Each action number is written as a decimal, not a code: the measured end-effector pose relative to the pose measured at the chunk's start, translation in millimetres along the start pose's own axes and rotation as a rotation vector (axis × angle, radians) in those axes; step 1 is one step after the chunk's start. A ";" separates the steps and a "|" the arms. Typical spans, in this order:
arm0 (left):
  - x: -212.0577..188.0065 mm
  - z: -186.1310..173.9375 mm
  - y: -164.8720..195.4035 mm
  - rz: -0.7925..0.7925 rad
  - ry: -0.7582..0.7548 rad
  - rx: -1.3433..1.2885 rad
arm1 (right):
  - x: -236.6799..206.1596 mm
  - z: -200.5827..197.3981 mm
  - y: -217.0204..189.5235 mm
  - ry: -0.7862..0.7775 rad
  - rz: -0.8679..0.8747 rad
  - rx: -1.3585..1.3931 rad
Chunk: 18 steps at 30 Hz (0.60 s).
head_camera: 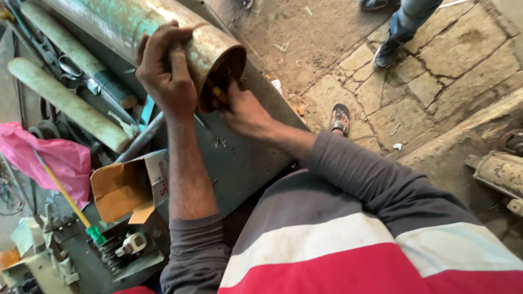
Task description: The person uses pliers to scrape and remove rust and debris from the interior surface of a metal pipe. They rotate the pipe and repeatedly insert the pliers to clean different sections along its length.
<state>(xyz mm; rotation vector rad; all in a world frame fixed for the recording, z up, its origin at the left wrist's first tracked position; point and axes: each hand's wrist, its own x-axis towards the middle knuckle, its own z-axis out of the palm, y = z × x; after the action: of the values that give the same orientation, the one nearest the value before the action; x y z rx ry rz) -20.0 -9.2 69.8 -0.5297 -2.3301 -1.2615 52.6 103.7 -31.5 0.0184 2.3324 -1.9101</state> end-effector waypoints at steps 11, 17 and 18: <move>0.4 1.5 -3.3 0.024 0.011 -0.028 | -86.1 -135.6 -17.6 -0.192 0.229 0.218; 0.8 1.8 -12.4 0.056 0.003 -0.060 | -95.4 -185.4 22.5 0.008 0.498 -0.094; 0.2 1.8 -12.8 0.057 0.003 -0.060 | -92.9 -192.1 34.4 -0.022 0.587 -0.278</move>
<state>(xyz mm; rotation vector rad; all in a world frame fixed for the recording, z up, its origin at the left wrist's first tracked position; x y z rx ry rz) -27.2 -14.2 60.3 -0.6093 -2.2646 -1.3088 130.5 304.8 -18.3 0.5789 2.2189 -1.2939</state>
